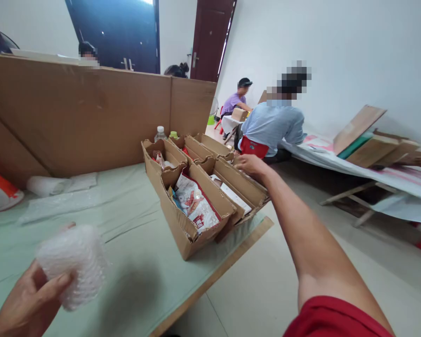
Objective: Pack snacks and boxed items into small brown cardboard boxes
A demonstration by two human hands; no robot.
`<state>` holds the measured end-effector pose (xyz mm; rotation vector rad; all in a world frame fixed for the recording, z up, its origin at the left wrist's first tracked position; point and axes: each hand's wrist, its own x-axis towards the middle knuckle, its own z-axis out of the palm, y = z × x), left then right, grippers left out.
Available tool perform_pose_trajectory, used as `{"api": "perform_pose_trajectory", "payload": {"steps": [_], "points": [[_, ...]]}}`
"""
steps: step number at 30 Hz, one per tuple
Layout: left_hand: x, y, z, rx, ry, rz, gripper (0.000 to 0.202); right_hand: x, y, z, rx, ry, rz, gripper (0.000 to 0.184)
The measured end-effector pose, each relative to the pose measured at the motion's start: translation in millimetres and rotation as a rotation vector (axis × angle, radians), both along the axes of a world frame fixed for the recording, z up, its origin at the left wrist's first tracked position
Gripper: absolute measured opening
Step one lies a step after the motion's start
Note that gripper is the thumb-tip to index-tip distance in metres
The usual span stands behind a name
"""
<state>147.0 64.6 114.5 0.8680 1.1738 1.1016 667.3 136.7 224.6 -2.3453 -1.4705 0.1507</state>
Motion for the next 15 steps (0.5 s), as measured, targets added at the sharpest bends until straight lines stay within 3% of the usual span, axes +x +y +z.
{"api": "perform_pose_trajectory", "payload": {"steps": [4,11,15], "points": [[0.2,6.1,-15.2,-0.143,-0.085,0.007,0.094,13.0,12.1,-24.0,-0.176,-0.001,0.13,0.022],[-4.9,6.8,-29.2,-0.192,-0.121,0.004,0.092,29.4,34.0,-21.4,-0.279,-0.059,0.172,0.027],[-4.5,3.8,-33.7,-0.185,-0.08,-0.009,0.082,34.9,42.0,-29.3,-0.243,-0.057,0.189,0.009]]}}
